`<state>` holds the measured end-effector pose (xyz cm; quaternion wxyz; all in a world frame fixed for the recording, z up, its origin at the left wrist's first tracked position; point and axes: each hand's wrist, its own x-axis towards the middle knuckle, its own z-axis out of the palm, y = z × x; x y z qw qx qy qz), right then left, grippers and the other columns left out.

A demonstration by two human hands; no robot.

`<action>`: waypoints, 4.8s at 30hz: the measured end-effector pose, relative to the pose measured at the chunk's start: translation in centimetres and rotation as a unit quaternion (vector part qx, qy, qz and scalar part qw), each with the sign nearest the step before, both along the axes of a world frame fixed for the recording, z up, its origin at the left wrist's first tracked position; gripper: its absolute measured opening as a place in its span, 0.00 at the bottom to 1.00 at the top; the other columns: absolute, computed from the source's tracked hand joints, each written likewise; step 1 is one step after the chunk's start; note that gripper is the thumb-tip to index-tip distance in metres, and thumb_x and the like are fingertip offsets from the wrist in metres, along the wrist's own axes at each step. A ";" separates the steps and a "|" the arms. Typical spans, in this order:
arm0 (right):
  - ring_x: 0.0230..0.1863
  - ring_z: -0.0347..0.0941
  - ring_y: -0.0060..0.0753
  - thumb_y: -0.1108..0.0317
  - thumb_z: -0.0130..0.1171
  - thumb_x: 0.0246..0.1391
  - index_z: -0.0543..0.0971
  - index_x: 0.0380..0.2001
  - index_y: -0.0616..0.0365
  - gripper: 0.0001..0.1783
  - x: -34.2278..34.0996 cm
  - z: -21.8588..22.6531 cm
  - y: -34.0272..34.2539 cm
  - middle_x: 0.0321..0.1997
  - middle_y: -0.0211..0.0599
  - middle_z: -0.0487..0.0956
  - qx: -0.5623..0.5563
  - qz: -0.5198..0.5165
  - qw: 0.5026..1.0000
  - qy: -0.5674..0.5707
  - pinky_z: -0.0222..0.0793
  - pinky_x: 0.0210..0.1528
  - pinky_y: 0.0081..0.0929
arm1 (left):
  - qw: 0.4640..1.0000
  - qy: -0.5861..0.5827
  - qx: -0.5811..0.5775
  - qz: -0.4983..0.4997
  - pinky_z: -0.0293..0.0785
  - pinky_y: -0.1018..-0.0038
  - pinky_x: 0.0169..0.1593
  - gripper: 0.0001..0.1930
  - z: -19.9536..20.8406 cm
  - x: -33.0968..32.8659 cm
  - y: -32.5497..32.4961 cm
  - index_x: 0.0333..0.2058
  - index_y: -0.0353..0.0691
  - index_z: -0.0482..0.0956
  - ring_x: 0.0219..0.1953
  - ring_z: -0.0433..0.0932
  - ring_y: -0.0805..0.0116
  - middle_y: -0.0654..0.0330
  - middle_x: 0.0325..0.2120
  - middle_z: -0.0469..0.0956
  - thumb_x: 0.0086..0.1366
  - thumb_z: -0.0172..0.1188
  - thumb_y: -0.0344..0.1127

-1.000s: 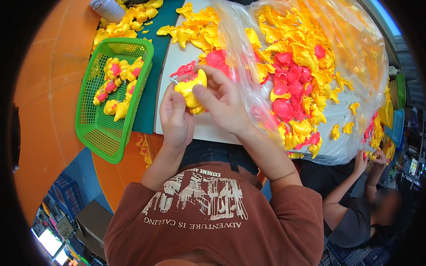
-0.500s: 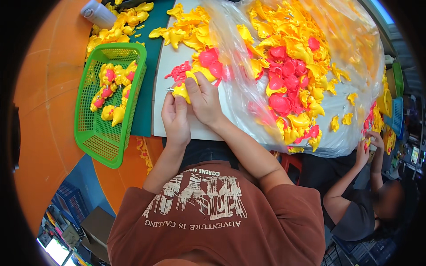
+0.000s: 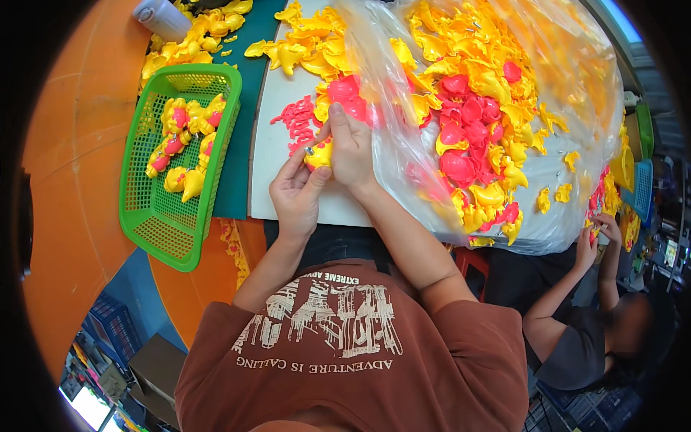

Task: Assembling small yellow and pink plastic toy components by hand and placing them into a tray.

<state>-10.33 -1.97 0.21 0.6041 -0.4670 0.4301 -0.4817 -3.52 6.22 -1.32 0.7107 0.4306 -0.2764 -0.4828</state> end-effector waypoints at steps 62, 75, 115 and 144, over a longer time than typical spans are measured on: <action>0.37 0.77 0.44 0.50 0.53 0.52 0.83 0.27 0.55 0.20 -10.7 4.9 -23.2 0.32 0.42 0.81 -0.271 -0.089 0.545 0.789 0.72 0.38 0.38 | 0.866 -0.447 -0.018 0.223 0.65 0.75 0.47 0.10 -3.4 4.4 -2.5 0.43 0.33 0.73 0.43 0.70 0.69 0.57 0.40 0.71 0.61 0.54 0.25; 0.28 0.75 0.41 0.59 0.59 0.44 0.80 0.22 0.58 0.13 -9.0 3.1 -15.5 0.28 0.41 0.80 -0.467 -0.011 0.576 0.671 0.70 0.34 0.38 | 0.899 -0.394 -0.009 0.194 0.67 0.72 0.48 0.08 -3.5 4.3 -2.4 0.38 0.31 0.75 0.43 0.71 0.63 0.54 0.38 0.72 0.59 0.54 0.24; 0.39 0.68 0.37 0.69 0.63 0.40 0.79 0.27 0.58 0.08 -6.5 -0.2 -6.0 0.33 0.36 0.73 -0.438 0.284 0.662 0.538 0.66 0.43 0.31 | 0.982 0.091 0.153 -0.059 0.71 0.79 0.22 0.11 -0.5 4.3 -1.0 0.46 0.35 0.66 0.22 0.76 0.71 0.55 0.33 0.75 0.65 0.49 0.29; 0.30 0.73 0.29 0.76 0.69 0.36 0.79 0.26 0.61 0.10 -3.2 4.5 -1.5 0.27 0.35 0.78 -0.320 0.230 0.900 0.186 0.68 0.33 0.23 | 0.983 0.006 0.117 -0.145 0.70 0.84 0.22 0.15 3.2 2.9 -0.1 0.47 0.30 0.67 0.22 0.76 0.76 0.58 0.31 0.77 0.61 0.53 0.25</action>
